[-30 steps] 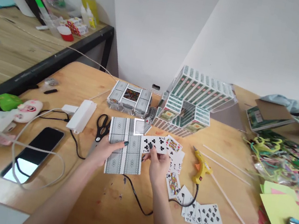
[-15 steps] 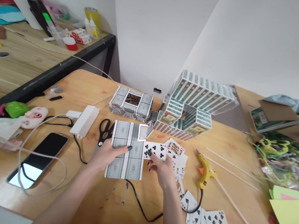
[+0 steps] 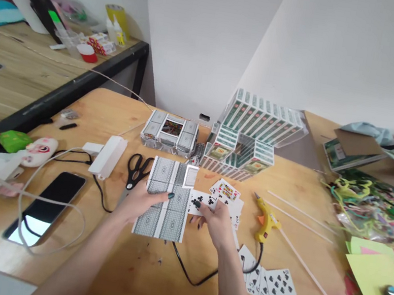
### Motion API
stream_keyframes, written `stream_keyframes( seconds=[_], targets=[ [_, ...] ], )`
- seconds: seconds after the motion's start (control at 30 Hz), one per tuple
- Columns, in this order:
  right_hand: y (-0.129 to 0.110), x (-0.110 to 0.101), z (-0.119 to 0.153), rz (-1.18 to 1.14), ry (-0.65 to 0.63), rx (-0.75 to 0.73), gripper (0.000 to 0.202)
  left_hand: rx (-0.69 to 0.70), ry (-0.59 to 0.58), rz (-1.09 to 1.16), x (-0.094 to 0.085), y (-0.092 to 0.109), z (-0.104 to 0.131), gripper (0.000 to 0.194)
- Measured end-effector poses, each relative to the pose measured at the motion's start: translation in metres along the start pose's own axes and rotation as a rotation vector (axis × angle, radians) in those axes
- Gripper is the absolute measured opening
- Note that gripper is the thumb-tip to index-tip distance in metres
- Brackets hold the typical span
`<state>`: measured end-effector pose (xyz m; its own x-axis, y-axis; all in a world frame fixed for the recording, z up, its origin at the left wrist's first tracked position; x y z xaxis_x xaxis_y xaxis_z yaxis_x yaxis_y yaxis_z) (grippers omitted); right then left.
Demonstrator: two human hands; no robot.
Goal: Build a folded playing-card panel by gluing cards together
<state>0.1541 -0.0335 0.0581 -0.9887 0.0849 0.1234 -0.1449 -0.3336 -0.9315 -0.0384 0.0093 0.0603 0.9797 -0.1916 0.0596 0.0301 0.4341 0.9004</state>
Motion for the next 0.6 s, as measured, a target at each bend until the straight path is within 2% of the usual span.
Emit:
stream_keyframes(
  seconds=[0.23, 0.6],
  targets=[
    [-0.003, 0.009, 0.004, -0.026, -0.024, -0.004, 0.029, 0.002, 0.008, -0.043, 0.003, 0.008, 0.003, 0.048],
    [-0.002, 0.017, 0.001, -0.053, -0.086, 0.036, 0.031, -0.001, 0.034, -0.043, 0.0, 0.005, 0.004, 0.045]
  ],
)
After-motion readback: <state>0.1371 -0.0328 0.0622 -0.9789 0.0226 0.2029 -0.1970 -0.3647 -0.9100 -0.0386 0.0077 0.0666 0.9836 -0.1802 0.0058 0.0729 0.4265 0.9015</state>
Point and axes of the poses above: each hand's wrist, its own z-axis away from the middle knuckle, its own x-axis out of the palm, y = z × x, the point moved 5 cm from there along -z, towards the middle knuckle, and after that the axes turned 1 degree about -z, right-handed, at the moved point
